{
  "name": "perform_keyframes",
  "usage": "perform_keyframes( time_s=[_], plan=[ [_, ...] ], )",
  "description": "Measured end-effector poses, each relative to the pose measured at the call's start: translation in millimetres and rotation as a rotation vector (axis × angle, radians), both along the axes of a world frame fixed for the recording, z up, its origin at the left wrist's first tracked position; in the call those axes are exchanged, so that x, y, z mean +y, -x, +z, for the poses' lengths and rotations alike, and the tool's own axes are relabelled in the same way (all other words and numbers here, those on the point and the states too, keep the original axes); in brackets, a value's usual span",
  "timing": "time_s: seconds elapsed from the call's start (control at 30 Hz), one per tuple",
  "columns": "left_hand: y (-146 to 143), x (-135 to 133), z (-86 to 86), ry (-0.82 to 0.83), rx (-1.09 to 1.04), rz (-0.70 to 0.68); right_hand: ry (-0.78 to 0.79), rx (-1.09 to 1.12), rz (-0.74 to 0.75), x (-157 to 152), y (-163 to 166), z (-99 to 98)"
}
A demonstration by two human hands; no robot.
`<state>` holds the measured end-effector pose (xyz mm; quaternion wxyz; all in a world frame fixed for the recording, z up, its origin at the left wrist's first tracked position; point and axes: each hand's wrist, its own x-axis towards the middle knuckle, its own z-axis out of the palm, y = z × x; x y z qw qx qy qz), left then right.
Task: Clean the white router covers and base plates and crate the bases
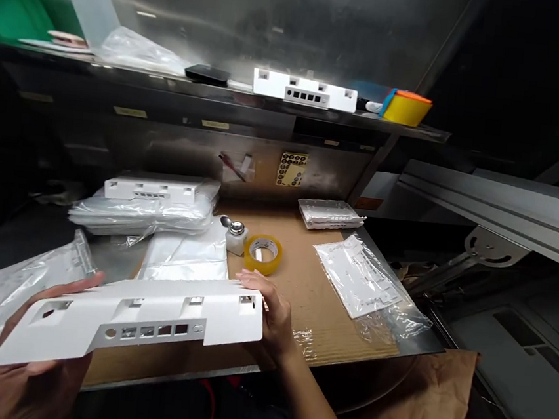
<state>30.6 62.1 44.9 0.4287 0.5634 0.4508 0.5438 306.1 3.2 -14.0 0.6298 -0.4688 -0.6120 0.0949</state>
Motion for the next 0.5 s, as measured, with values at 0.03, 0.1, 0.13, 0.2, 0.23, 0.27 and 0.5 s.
perform_keyframes(
  time_s=[0.03, 0.1, 0.13, 0.2, 0.23, 0.27, 0.5],
  plan=[
    [-2, -3, -0.4, -0.044, 0.034, 0.010, 0.009, 0.002, -0.004, -2, 0, -1.9],
    [-6, -7, -4.0, -0.097, 0.046, 0.010, 0.028, 0.006, -0.016, -7, -1, -5.6],
    [-8, -8, -6.6, -0.091, 0.011, -0.001, 0.037, 0.006, -0.023, -9, -3, -7.6],
    [-12, -9, -11.1, -0.066, -0.093, -0.024, 0.041, 0.002, -0.037, -14, -6, -12.2],
    [-14, -10, -12.6, -0.063, -0.137, -0.031, 0.041, 0.000, -0.043, -16, -8, -14.8],
    [-16, -11, -13.3, -0.068, -0.162, -0.037, 0.043, -0.001, -0.048, -19, -10, -17.4],
    [-27, -20, -11.2, -0.159, -0.128, -0.063, 0.056, -0.001, -0.049, -28, -20, -31.6]
  ],
)
